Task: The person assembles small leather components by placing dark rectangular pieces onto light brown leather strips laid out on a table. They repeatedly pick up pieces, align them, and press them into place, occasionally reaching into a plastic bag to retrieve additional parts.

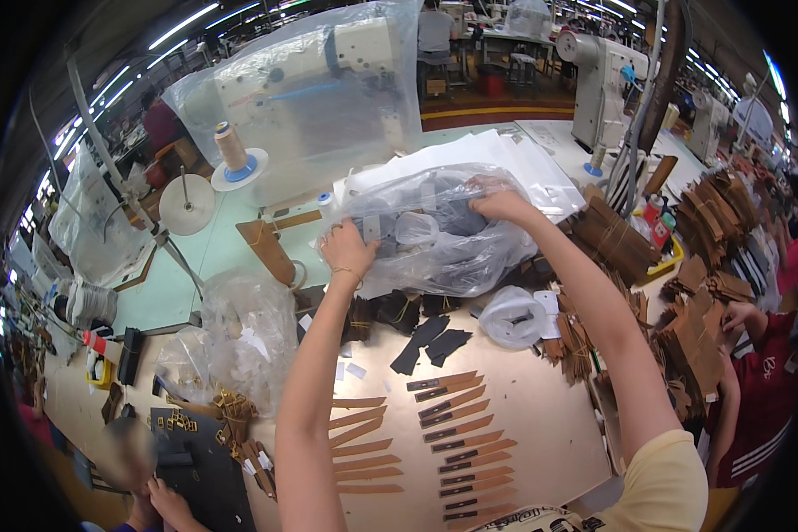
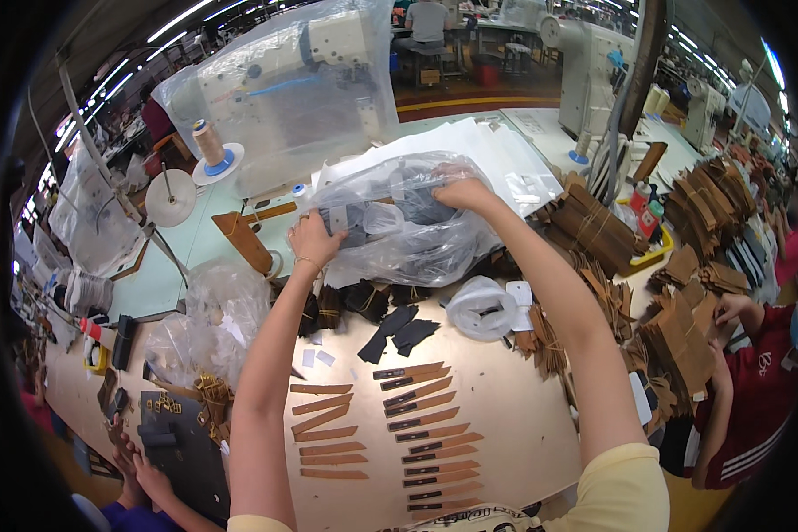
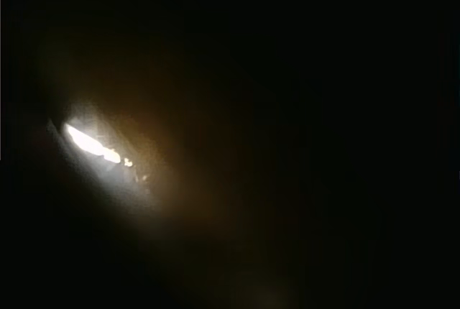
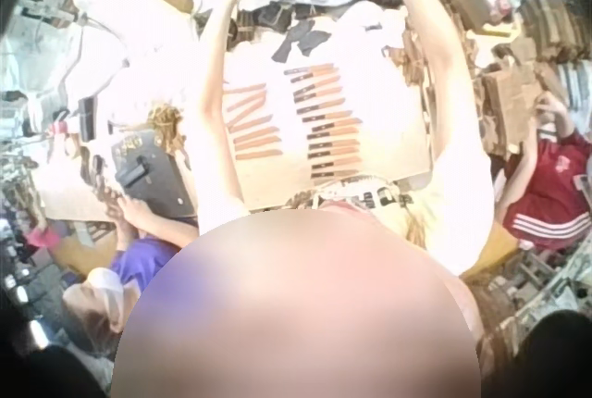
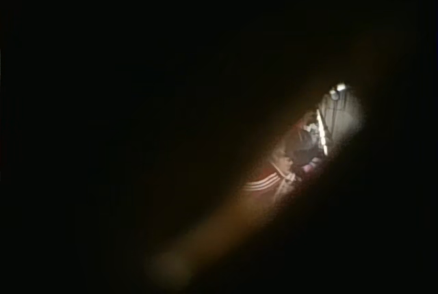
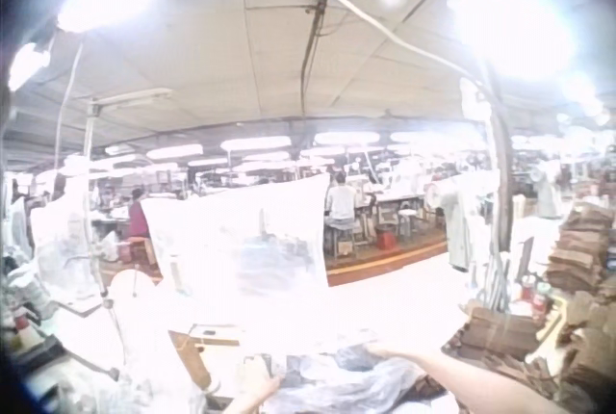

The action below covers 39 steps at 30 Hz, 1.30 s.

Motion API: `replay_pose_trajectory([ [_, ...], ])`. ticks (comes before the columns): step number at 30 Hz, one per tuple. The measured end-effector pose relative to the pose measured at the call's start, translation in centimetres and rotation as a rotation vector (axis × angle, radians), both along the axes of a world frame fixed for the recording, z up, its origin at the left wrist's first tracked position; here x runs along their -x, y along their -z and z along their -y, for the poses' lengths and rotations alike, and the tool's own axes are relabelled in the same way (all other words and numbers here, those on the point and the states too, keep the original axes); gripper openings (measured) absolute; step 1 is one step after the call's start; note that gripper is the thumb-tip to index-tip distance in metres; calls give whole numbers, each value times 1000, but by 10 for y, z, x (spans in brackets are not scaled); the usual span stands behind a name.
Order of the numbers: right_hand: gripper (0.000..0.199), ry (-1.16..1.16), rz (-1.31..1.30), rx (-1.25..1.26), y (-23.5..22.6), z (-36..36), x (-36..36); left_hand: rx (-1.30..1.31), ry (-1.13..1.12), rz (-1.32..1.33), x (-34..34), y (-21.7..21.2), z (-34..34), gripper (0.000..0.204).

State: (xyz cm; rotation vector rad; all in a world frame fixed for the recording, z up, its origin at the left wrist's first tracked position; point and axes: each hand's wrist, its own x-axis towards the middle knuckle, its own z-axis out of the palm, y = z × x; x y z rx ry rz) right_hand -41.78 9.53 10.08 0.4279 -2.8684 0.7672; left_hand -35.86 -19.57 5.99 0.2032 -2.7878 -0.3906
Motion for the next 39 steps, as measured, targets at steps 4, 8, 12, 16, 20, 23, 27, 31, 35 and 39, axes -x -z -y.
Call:
replay_pose_trajectory([
  [4,45,25,-8,-410,0,-18,-6,128,0,-39,-1,7,-17,71],
  [8,48,118,-186,-470,9,-38,-19,304,8,-61,-2,14,-38,64],
  [12,75,136,142,-563,8,-42,-15,505,-38,-72,-1,16,-57,47],
  [16,54,178,-131,-503,22,-28,-12,483,-53,-86,-4,13,-66,51],
  [20,30,226,-540,-489,33,-10,3,386,6,-56,-8,10,-64,64],
  [23,38,204,-145,-566,29,-10,24,268,40,16,-5,7,-49,78],
  [27,30,134,-231,-416,31,-18,31,137,59,114,3,1,-25,88],
  [31,27,95,-604,97,23,-17,21,199,88,102,6,4,-27,94],
  [35,34,143,-286,364,-12,6,23,275,71,25,5,9,-37,94],
  [39,23,-60,308,743,-27,21,1,240,86,45,4,9,-32,92],
])
